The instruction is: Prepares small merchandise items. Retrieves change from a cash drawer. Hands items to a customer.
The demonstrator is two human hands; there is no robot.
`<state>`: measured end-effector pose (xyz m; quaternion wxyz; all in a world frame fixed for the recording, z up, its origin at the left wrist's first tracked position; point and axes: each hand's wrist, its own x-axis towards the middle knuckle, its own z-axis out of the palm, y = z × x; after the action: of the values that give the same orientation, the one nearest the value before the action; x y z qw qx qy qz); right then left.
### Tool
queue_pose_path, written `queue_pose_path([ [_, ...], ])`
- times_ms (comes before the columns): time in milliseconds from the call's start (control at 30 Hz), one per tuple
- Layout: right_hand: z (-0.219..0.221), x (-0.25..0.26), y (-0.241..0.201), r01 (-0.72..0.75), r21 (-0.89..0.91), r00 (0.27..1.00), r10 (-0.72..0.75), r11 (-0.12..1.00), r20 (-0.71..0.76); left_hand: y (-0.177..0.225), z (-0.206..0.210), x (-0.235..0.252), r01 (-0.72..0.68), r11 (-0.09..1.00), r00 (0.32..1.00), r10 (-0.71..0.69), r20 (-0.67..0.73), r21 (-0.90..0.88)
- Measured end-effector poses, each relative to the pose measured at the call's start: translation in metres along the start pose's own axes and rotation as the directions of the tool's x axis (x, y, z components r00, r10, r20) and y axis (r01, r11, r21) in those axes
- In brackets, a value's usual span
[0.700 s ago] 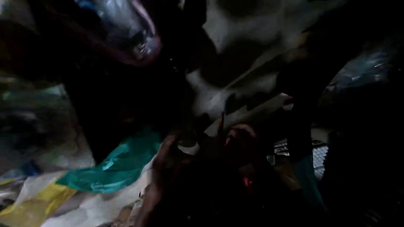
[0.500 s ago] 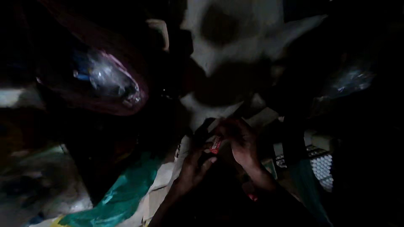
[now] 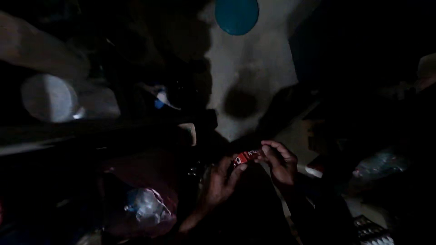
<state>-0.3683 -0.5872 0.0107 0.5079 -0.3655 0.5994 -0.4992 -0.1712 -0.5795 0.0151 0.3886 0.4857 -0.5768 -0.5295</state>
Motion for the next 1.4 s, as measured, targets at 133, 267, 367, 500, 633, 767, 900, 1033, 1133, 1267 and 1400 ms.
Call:
queue_pose_path([
  [133, 0.025, 0.084, -0.052, -0.238, 0.074, 0.971, 0.237, 0.968, 0.024, 0.011, -0.003, 0.118, -0.027, 0.989, 0.999, 0.021, -0.036, -0.146],
  [267, 0.027, 0.200, -0.066, -0.091, 0.057, 0.973, 0.077, 0.994, 0.217, 0.022, 0.004, 0.235, -0.048, 0.974, 0.990, 0.017, -0.139, -0.222],
  [367, 0.048, 0.294, -0.122, -0.039, -0.099, 0.915, 0.075, 0.994, 0.396, 0.049, -0.003, 0.314, -0.065, 0.986, 0.964, 0.021, -0.265, -0.156],
  [500, 0.079, 0.388, -0.152, 0.180, -0.153, 0.834, -0.068, 0.972, 0.548, 0.068, -0.040, 0.393, -0.236, 0.959, 0.873, 0.139, -0.468, -0.156],
  [633, 0.130, 0.482, -0.161, 0.374, -0.145, 0.587, -0.113, 0.916, 0.802, 0.076, -0.103, 0.468, -0.367, 0.893, 0.719, 0.096, -0.689, -0.260],
  [767, 0.197, 0.553, -0.162, 0.387, -0.190, 0.387, 0.028, 0.902, 0.922, 0.072, -0.173, 0.538, -0.483, 0.822, 0.629, 0.088, -0.772, -0.300],
  [900, 0.257, 0.627, -0.200, 0.313, -0.234, 0.410, 0.091, 0.920, 0.908, 0.058, -0.248, 0.605, -0.467, 0.823, 0.627, 0.052, -0.777, -0.322],
  [1033, 0.312, 0.691, -0.234, 0.137, -0.086, 0.428, 0.020, 0.987, 0.904, 0.055, -0.306, 0.656, -0.407, 0.861, 0.616, 0.010, -0.788, -0.306],
  [1133, 0.364, 0.730, -0.259, 0.089, -0.026, 0.442, -0.016, 0.996, 0.897, 0.048, -0.334, 0.681, -0.292, 0.926, 0.584, -0.025, -0.811, -0.239],
  [1267, 0.455, 0.776, -0.283, 0.079, -0.094, 0.391, 0.056, 0.992, 0.919, 0.043, -0.359, 0.709, -0.140, 0.986, 0.579, 0.010, -0.815, -0.088],
  [1400, 0.545, 0.820, -0.285, 0.178, -0.122, 0.267, 0.071, 0.976, 0.961, 0.025, -0.387, 0.750, -0.056, 0.992, 0.514, 0.129, -0.848, 0.117],
])
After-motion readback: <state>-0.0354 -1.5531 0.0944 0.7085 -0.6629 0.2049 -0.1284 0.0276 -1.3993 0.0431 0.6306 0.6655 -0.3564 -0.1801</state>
